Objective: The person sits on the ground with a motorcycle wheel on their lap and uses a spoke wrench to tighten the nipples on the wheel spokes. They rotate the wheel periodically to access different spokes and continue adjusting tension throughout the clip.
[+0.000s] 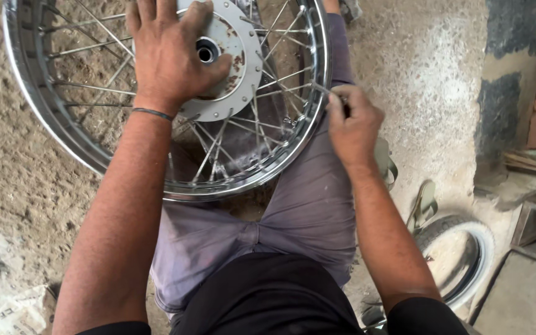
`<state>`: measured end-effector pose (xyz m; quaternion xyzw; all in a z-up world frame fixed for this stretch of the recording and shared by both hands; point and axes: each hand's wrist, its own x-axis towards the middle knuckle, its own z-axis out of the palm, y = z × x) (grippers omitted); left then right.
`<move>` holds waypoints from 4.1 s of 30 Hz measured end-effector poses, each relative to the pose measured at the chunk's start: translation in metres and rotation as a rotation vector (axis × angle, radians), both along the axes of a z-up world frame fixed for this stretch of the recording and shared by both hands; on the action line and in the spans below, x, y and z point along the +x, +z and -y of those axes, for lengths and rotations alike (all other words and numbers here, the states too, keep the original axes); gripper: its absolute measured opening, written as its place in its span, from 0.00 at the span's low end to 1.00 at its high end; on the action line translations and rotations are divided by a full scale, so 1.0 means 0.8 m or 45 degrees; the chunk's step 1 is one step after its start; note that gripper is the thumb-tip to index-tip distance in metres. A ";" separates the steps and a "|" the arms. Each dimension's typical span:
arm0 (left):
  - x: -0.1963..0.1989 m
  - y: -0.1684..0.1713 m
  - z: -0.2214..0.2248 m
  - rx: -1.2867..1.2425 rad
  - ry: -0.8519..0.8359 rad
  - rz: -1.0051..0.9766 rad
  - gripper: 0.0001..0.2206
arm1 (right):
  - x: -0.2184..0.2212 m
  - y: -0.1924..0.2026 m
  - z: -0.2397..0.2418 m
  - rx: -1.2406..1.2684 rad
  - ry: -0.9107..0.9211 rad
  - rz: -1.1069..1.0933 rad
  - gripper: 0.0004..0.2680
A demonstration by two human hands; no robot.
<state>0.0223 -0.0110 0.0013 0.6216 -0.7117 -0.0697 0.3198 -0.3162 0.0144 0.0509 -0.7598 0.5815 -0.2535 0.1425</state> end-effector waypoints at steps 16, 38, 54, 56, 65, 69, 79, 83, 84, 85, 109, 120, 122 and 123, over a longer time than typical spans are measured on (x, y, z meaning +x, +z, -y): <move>0.011 0.017 0.007 0.078 -0.171 -0.027 0.24 | 0.023 0.028 0.024 0.472 -0.086 -0.029 0.01; 0.014 0.016 0.010 0.023 -0.206 0.095 0.23 | 0.019 -0.003 0.023 0.514 0.005 -0.009 0.03; 0.007 0.026 0.011 -0.027 -0.197 0.075 0.25 | 0.020 0.027 -0.016 0.271 -0.011 0.058 0.02; 0.008 0.027 0.008 -0.013 -0.197 0.074 0.25 | 0.024 0.018 -0.030 0.271 -0.046 0.044 0.02; 0.007 0.021 0.010 0.001 -0.200 0.030 0.23 | 0.030 0.009 -0.039 0.605 -0.192 -0.095 0.02; 0.017 0.015 0.013 -0.079 -0.228 0.077 0.22 | 0.035 0.007 0.023 0.514 -0.133 0.154 0.02; 0.011 0.023 0.013 -0.051 -0.181 0.129 0.25 | 0.017 0.001 0.078 0.329 0.073 0.194 0.05; 0.009 0.019 0.011 -0.031 -0.190 0.154 0.27 | 0.003 0.021 -0.004 0.535 -0.208 0.363 0.02; 0.008 0.020 0.011 -0.030 -0.187 0.144 0.27 | 0.007 0.020 -0.012 0.532 -0.249 0.358 0.02; 0.007 0.021 0.012 -0.028 -0.184 0.134 0.26 | 0.013 0.015 -0.020 0.455 -0.239 0.350 0.02; 0.011 0.023 0.010 -0.019 -0.222 0.050 0.26 | 0.042 -0.025 0.079 0.243 -0.021 0.193 0.05; 0.007 0.001 0.004 0.064 -0.123 0.140 0.24 | 0.003 0.002 0.024 0.505 -0.309 0.301 0.05; 0.008 0.010 0.010 0.073 -0.127 0.113 0.25 | 0.012 0.007 0.015 0.389 -0.138 0.236 0.05; 0.007 0.013 0.013 0.038 -0.129 0.119 0.25 | 0.016 0.007 0.012 0.333 -0.060 0.203 0.06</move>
